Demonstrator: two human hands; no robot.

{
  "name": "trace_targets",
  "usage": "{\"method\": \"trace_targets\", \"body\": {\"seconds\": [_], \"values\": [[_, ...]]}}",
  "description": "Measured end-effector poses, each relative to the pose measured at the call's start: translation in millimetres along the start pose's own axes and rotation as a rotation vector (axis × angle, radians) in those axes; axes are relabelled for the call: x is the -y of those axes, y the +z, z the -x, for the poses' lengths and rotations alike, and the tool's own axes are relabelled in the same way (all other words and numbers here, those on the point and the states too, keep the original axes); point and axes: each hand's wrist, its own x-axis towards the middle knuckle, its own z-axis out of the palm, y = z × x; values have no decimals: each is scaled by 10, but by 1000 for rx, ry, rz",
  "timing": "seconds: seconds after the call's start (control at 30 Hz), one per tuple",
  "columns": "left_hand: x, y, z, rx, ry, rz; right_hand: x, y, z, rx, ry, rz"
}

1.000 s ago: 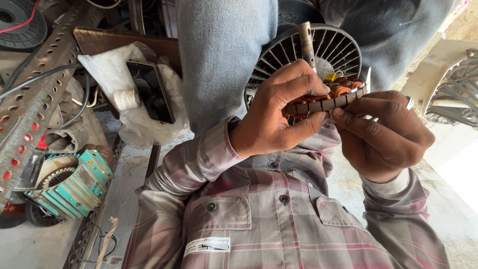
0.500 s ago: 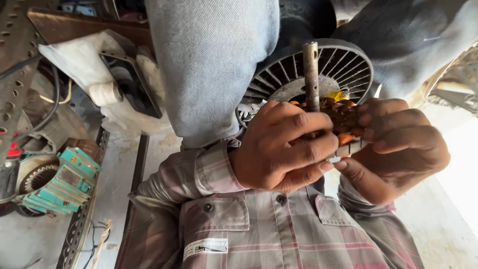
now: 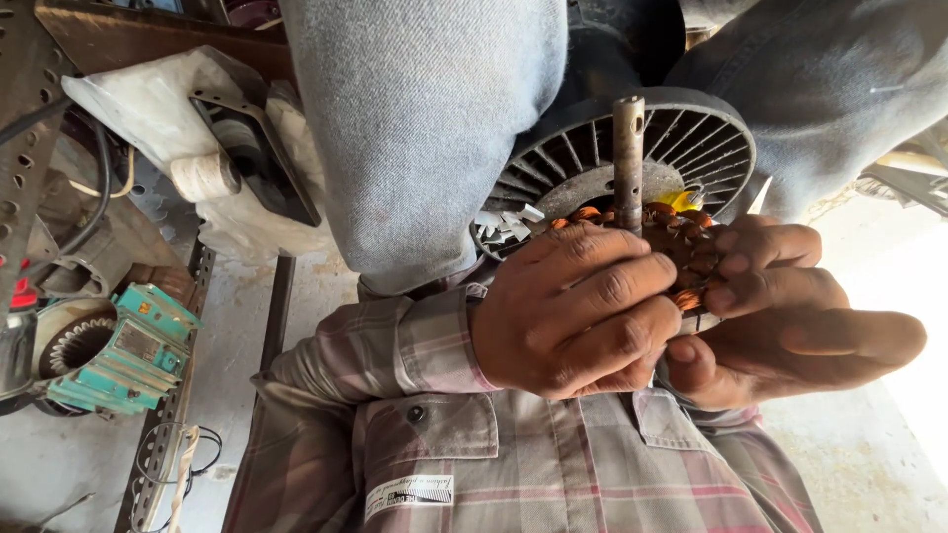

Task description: The person is repairing an electric motor stator by hand. They use scissors to trim excess copper wire and a screwdriver to adjust the windings on the stator core.

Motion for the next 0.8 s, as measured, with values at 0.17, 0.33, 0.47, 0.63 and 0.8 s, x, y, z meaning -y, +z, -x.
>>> {"method": "trace_targets", "body": {"seconds": [0.17,0.33,0.47,0.63,0.8], "values": [[-19,-7,-25,21,-14,-12,-57,-58,21,45,-40,-45],[-37,2,4,33,-42,17,36,-34,-43,60,25,109],[-8,-13,7,9,-44,15,129,12,-208,148,106,194],[14,-11,4,-1,-9,34,198,103,-269,137,155,345],[27,39,34,-21,-4,11,131,94,-260,153,69,375]]}}
